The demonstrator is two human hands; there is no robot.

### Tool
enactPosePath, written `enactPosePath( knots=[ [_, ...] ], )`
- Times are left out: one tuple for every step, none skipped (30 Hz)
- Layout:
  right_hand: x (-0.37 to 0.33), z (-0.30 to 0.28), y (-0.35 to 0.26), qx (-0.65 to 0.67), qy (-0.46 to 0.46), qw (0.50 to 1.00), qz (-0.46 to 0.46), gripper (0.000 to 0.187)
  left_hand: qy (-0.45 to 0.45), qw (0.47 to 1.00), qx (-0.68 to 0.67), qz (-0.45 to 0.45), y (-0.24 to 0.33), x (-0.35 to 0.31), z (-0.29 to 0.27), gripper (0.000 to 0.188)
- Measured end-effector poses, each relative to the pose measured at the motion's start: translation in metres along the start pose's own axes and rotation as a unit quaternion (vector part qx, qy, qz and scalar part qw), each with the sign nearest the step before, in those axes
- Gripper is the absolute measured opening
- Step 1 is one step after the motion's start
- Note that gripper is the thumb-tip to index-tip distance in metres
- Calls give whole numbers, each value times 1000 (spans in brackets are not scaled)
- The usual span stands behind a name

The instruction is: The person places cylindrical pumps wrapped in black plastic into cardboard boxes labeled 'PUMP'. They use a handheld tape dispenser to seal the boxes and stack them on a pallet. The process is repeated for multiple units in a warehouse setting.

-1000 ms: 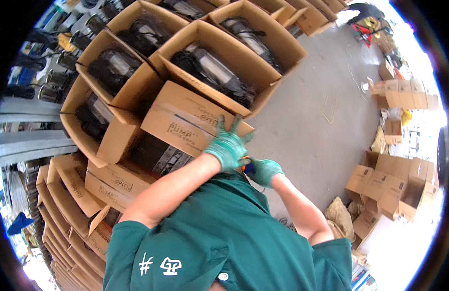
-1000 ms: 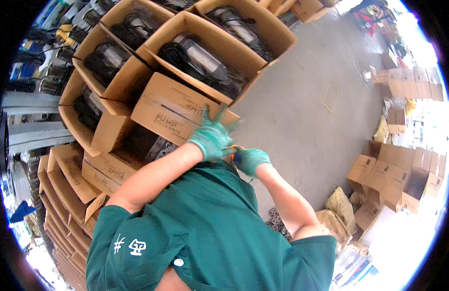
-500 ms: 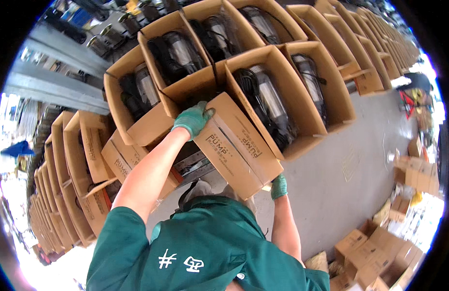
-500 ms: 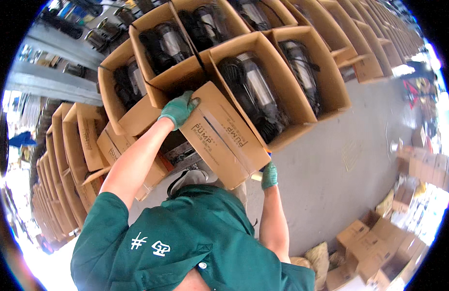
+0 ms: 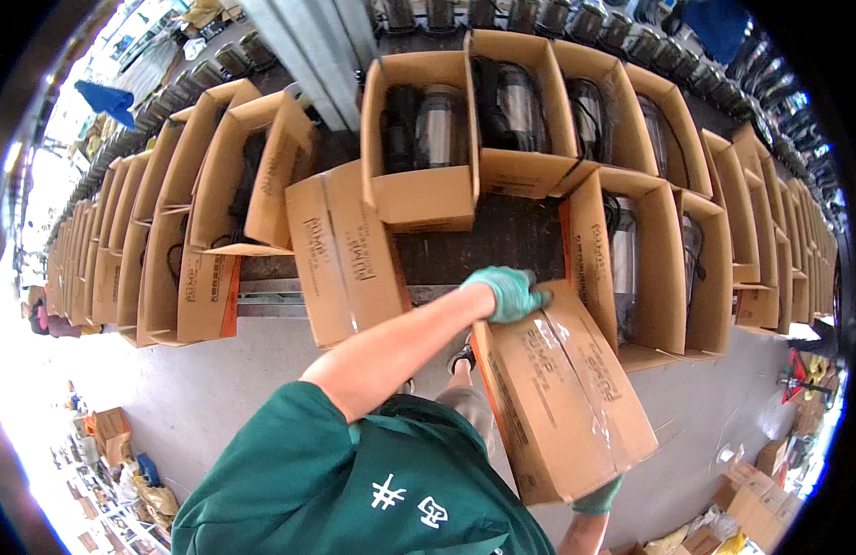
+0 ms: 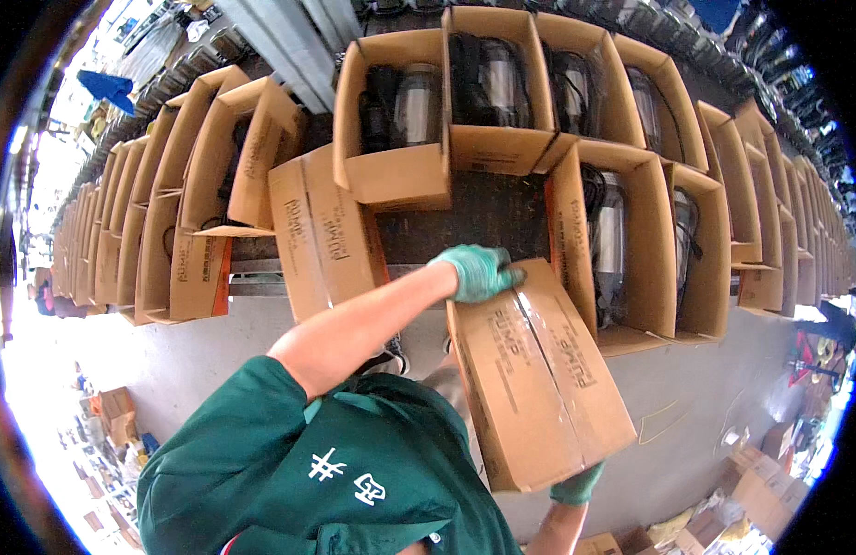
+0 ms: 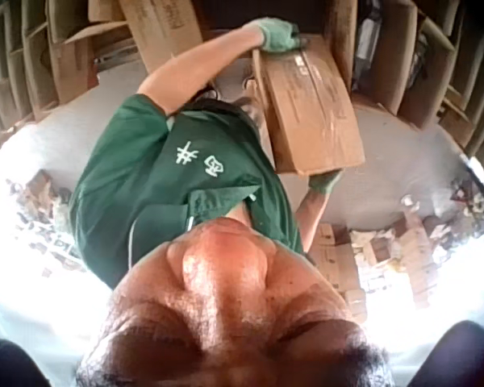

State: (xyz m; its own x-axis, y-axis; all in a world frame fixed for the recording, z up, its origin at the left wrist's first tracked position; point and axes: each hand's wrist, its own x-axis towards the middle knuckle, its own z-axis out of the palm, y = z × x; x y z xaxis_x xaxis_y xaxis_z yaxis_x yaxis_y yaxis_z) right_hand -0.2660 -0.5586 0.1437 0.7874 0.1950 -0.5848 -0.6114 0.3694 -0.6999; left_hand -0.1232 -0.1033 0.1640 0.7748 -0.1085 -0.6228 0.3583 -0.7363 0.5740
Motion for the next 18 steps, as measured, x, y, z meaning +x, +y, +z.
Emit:
enactPosePath(
  knots=[
    [-13, -4, -4, -31, 16, 999, 2, 62, -17, 1000, -13, 3, 3, -23, -8, 74],
    [-19, -2, -7, -19, -1, 1000, 15, 61, 0, 1000, -26, -2, -1, -45, -13, 75],
    [-25, 8, -10, -10, -22, 999, 23, 60, 37, 999, -17, -8, -7, -69, -25, 75],
    [-23, 21, -12, -14, -49, 998, 30, 58, 69, 997, 1, -14, -17, -96, -41, 74],
    [-17, 51, -3, -30, -73, 997, 21, 55, 92, 995, 25, -10, -17, -126, -60, 72],
    [-8, 84, 11, -51, -98, 994, 7, 52, 119, 992, 38, -3, -17, -157, -84, 69],
    [1, 118, 26, -79, -120, 990, -4, 50, 146, 988, 52, 4, -21, -183, -105, 66],
    [-10, 152, 40, -121, -94, 987, -45, 47, 163, 981, 90, 57, -24, -178, -126, 63],
    [14, 194, 56, -188, -130, 972, -53, 45, 218, 968, 113, 50, -51, -202, -147, 61],
    [33, 226, 71, -243, -159, 955, -63, 42, 260, 956, 130, 25, -62, -231, -168, 59],
    [53, 261, 90, -292, -204, 932, -65, 40, 302, 943, 140, -16, -85, -261, -183, 58],
    [58, 286, 100, -320, -218, 918, -83, 37, 326, 934, 143, -19, -117, -268, -209, 61],
    [62, 309, 104, -342, -231, 905, -102, 35, 350, 926, 143, -26, -151, -275, -226, 64],
    [66, 320, 103, -361, -225, 897, -121, 32, 382, 908, 154, -76, -169, -270, -226, 62],
    [64, 328, 98, -361, -203, 901, -125, 30, 418, 883, 168, -131, -186, -265, -228, 60],
    [57, 334, 88, -360, -177, 908, -119, 27, 430, 863, 192, -184, -215, -255, -221, 57],
    [56, 335, 80, -359, -154, 914, -113, 25, 441, 838, 214, -241, -241, -243, -206, 54],
    [55, 328, 75, -360, -148, 908, -155, 23, 473, 824, 184, -253, -256, -226, -189, 51]
  ],
)
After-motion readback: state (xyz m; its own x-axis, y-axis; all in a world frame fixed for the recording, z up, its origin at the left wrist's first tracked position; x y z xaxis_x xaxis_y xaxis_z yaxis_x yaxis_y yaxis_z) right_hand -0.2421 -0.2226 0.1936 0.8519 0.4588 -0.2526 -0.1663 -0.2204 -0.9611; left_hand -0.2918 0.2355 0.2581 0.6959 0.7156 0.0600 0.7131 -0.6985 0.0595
